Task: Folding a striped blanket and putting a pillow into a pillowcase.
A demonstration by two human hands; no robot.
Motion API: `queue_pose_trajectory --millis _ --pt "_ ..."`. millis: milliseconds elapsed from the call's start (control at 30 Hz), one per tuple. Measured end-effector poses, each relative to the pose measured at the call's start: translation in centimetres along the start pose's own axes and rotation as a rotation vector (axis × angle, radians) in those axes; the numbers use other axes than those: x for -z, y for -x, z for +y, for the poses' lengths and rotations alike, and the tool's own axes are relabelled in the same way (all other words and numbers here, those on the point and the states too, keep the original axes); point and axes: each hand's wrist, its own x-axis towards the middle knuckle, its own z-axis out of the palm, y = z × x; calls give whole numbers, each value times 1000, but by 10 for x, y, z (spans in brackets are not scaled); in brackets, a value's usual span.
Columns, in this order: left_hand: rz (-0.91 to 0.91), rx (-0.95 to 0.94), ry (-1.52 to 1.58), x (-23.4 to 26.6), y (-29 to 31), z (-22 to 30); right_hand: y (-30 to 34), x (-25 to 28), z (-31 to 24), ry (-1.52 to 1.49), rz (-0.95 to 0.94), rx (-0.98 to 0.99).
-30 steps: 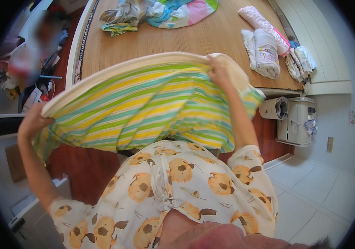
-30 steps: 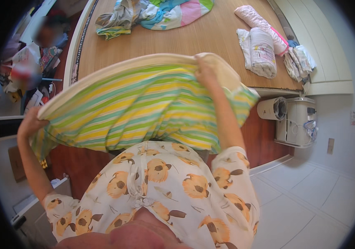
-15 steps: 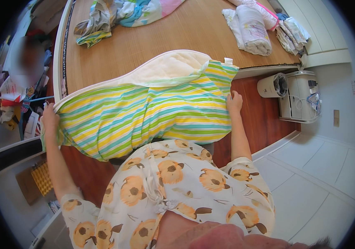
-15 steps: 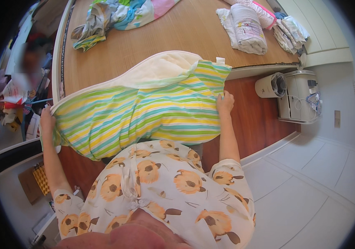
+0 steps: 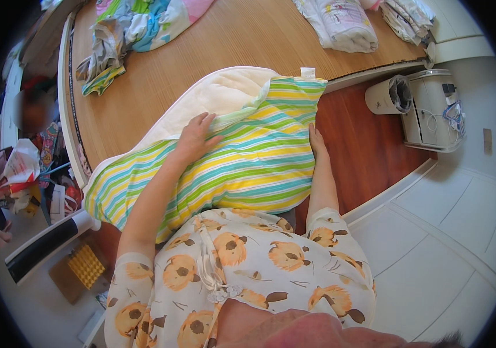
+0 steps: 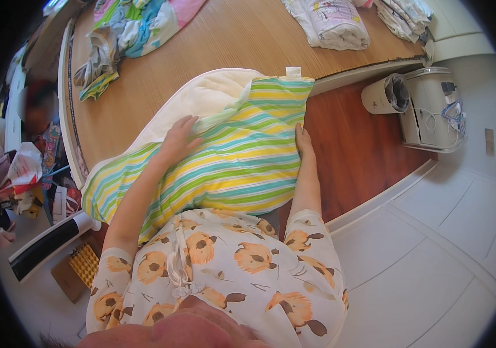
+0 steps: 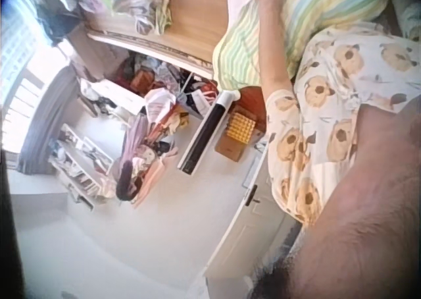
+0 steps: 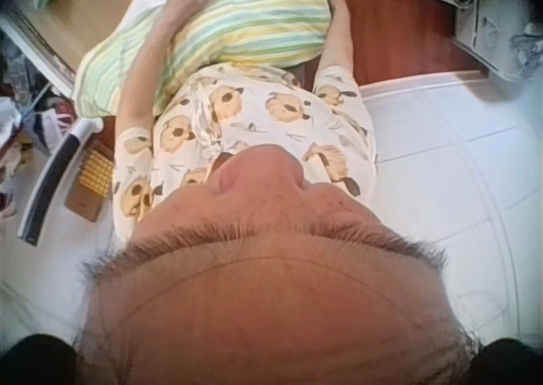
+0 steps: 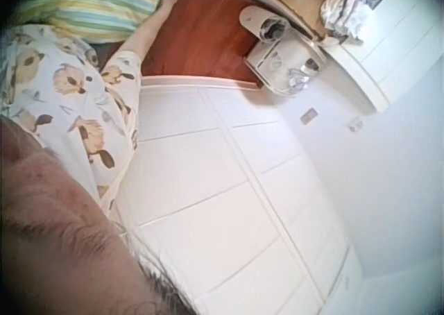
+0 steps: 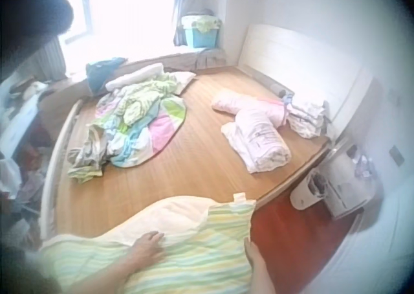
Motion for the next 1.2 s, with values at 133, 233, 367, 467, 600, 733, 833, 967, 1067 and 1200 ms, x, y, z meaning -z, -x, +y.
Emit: queue_pose_trajectory --millis 133,233,367,467,600,733,833,967,1067,1200 --pt "-117 -44 86 -17 -36 24 1 0 -16 -371 -196 -65" --pt "-27 35 -2 -29 -51 16 2 -5 -25 -488 -257 -88" --pt "227 244 -43 -13 -82 -8 -22 -9 -25 -460 -259 11" --pt "255 238 -75 4 -112 -13 -48 -3 -12 -445 -175 86" --pt "-53 186 -85 21 -126 -8 -42 3 -27 -620 -284 -121" --pt "130 -10 -305 4 -120 -43 -6 27 -47 -890 -309 -75" --pt "169 24 -322 -12 -124 -78 21 45 -68 -678 -207 186" --pt "-43 198 -193 -20 -119 -96 54 57 -103 -469 -35 306" --pt "12 306 -235 -22 -109 -89 80 73 -144 -371 114 415" --pt "179 292 27 -19 -93 -90 117 81 -211 -253 374 663"
